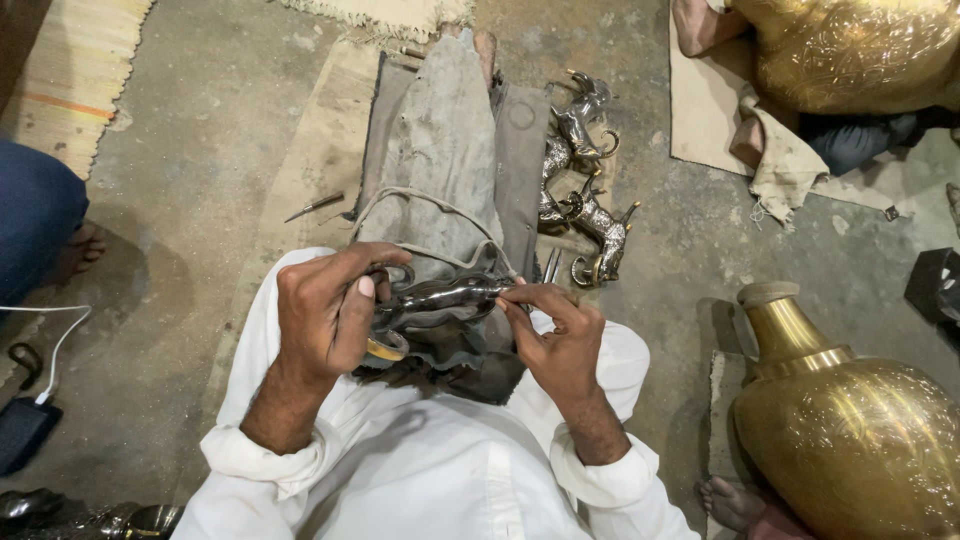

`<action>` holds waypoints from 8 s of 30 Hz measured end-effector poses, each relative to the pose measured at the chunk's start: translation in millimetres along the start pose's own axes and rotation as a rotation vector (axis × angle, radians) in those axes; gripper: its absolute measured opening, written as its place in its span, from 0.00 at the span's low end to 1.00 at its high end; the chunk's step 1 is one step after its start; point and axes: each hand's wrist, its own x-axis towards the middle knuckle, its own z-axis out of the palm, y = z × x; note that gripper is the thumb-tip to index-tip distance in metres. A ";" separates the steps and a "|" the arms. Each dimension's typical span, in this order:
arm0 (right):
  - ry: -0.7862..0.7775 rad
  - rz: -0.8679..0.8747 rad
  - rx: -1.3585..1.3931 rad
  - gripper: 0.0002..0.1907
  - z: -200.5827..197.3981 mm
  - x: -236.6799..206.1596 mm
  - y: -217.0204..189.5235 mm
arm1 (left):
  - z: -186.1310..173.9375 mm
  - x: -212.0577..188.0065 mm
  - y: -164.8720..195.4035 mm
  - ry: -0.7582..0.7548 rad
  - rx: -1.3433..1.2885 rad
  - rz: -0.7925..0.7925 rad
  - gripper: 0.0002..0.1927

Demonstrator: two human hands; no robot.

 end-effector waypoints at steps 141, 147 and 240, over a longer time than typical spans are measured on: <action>-0.122 -0.028 0.463 0.07 45.9 21.3 77.4 | 0.0 36.9 -65.6 0.189 -0.083 -0.406 0.26; -0.153 -0.165 0.328 0.08 38.6 25.8 71.0 | 0.0 35.8 -68.2 0.188 -0.080 -0.400 0.27; -0.101 -0.204 -0.030 0.08 11.4 61.5 43.9 | 71.6 -135.5 -84.0 0.057 -0.126 -0.378 0.11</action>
